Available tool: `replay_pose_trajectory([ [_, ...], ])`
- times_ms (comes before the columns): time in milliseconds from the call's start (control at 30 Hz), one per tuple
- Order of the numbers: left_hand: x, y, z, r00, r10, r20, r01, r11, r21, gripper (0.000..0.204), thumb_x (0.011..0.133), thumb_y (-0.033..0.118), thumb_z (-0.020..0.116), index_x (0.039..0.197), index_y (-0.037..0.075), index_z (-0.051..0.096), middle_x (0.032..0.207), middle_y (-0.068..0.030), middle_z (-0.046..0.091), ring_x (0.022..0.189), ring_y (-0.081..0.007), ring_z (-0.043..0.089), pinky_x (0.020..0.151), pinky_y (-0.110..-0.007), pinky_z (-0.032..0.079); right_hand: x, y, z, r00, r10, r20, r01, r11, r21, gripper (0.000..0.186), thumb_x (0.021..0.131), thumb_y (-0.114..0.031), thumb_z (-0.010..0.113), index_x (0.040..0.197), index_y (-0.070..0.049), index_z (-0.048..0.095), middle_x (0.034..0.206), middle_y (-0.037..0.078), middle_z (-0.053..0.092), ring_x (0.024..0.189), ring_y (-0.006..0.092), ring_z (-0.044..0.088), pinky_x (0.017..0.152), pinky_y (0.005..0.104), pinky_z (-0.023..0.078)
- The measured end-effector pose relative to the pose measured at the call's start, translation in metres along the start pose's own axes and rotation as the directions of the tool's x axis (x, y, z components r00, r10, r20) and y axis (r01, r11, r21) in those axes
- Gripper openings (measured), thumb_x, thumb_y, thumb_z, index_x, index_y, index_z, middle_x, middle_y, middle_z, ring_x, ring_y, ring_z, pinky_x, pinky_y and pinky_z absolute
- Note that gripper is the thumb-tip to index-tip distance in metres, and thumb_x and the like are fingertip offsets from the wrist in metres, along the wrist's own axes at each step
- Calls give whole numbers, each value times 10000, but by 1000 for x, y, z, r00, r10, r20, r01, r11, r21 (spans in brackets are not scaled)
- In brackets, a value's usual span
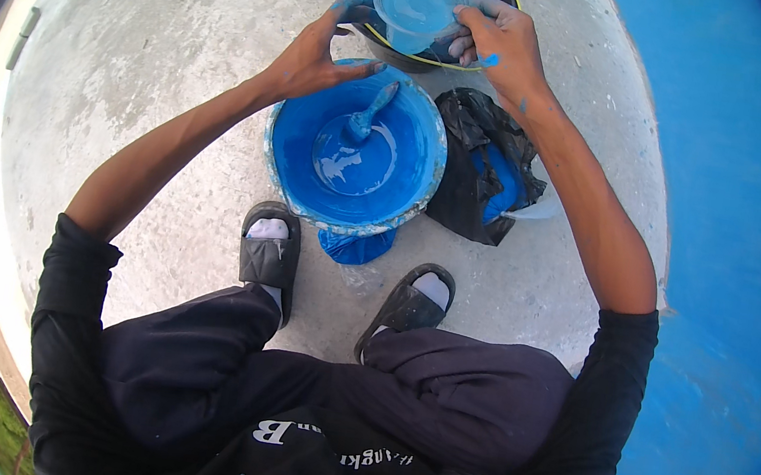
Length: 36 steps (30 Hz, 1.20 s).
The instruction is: The person paints a blue wall with a brush, dipping it into a bucket, and then sits on the ground to squeeze more blue liquid from a plastic bag into the bucket.
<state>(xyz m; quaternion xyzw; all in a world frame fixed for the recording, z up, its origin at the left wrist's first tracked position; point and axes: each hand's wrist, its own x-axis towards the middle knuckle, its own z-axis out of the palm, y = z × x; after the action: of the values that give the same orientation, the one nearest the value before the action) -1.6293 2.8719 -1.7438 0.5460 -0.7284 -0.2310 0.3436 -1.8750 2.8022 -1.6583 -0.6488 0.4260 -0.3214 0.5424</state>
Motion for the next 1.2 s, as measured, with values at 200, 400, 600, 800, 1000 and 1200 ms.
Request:
replay_pose_trajectory([
  [200, -16, -1, -13, 992, -25, 122, 50, 977, -205, 953, 688, 407, 879, 1439, 94, 383, 1396, -201, 508, 1293, -378, 496, 1101, -494, 397, -27, -12, 43, 989, 84, 121, -81, 996, -30, 272, 959, -180, 579, 1085, 52, 644, 767, 95, 665, 612, 110, 634, 536, 228, 493],
  [400, -49, 1, -29, 939, -46, 340, 178, 913, -368, 881, 656, 361, 898, 1380, 86, 479, 1314, -163, 591, 1249, -329, 547, 1093, -467, 413, -39, -1, 65, 939, 165, 303, -156, 986, -54, 292, 970, -217, 585, 1113, 32, 643, 757, 96, 682, 596, 102, 640, 509, 219, 490],
  [600, -80, -8, -36, 898, -119, 424, 259, 921, -290, 806, 671, 305, 892, 1350, 86, 515, 1299, -143, 608, 1204, -306, 583, 1064, -445, 443, -34, 12, 77, 871, 169, 461, -60, 969, -241, 323, 964, -260, 582, 1072, 36, 652, 804, 119, 697, 641, 176, 668, 570, 310, 524],
  [800, -95, -14, -39, 909, -68, 412, 226, 910, -348, 755, 670, 303, 891, 1301, 69, 549, 1261, -146, 625, 1162, -289, 602, 1042, -426, 455, -29, 65, 72, 761, -156, 630, 641, 326, -695, 244, 909, -185, 613, 1100, -46, 674, 1172, 94, 651, 942, 232, 659, 695, 336, 560],
  [1000, -99, -19, -39, 919, 94, 384, 48, 938, -344, 728, 664, 270, 884, 1275, 49, 555, 1219, -145, 640, 1134, -299, 613, 1023, -398, 456, -31, 108, 79, 709, -102, 698, 702, 13, -712, 276, 822, -86, 611, 1087, -49, 681, 1194, 81, 611, 1055, 247, 596, 771, 329, 556],
  [1200, -107, -15, -41, 882, 143, 450, 14, 944, -330, 695, 654, 266, 881, 1230, 36, 567, 1189, -160, 633, 1115, -337, 611, 985, -413, 466, -31, 114, 82, 681, -143, 718, 725, -6, -688, 169, 773, -113, 632, 908, -34, 696, 979, 64, 645, 983, 220, 581, 740, 324, 533],
])
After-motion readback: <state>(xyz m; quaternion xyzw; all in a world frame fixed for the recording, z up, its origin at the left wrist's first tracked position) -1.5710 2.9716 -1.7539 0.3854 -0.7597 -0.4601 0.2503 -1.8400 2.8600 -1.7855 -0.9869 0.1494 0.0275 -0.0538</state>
